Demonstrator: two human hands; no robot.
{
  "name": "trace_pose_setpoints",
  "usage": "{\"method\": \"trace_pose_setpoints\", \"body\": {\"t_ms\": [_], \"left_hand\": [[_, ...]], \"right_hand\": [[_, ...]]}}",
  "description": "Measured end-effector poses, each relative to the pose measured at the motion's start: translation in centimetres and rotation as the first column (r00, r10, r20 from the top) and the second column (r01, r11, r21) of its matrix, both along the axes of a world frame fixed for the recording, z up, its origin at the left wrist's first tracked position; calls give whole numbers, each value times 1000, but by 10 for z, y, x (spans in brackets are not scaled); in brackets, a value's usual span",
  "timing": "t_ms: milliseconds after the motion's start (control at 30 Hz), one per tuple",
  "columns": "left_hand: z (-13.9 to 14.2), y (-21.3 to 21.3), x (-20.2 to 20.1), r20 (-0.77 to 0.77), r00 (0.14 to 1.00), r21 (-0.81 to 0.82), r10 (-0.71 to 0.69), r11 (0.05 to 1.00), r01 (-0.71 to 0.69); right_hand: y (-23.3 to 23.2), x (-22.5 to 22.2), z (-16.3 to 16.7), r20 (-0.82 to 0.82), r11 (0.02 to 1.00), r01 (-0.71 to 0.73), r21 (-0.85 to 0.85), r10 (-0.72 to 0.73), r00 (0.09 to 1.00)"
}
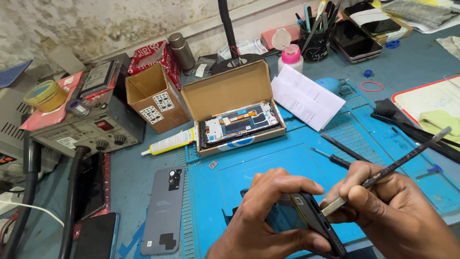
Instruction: The person pries open the back cover of a smartphone, working a thin metal pry tool around the edge of the phone to separate the cover from the body. They reposition the phone repeatedly and continue prying along the sides, with a disassembled phone and repair tools on the workbench.
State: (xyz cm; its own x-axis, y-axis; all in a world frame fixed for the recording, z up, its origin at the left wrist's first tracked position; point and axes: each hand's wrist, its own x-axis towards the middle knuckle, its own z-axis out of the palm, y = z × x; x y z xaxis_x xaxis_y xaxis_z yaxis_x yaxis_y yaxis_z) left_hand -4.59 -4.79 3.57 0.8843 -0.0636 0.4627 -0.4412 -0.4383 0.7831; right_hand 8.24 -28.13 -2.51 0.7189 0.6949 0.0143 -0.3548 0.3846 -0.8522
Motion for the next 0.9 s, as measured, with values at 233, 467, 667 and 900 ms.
{"method": "trace_pose_setpoints", "body": {"t_ms": [233, 467, 667, 900], "left_hand": [[2, 0, 1, 25, 1000, -21, -15, 1000, 16], [5, 0, -1, -25, 1000, -37, -6, 999, 5], [10, 1, 0, -3, 999, -36, -32, 999, 31], [15, -1, 2, 7, 999, 27, -34, 999, 34]], "right_hand": [[2, -4, 0, -10, 999, -20, 28, 20, 1000], [2, -8, 5, 24, 1000, -8, -19, 9, 1000], [6, 0, 6, -39, 988, -149, 49, 151, 988], [2, 4, -6, -36, 994, -111, 20, 111, 993]]}}
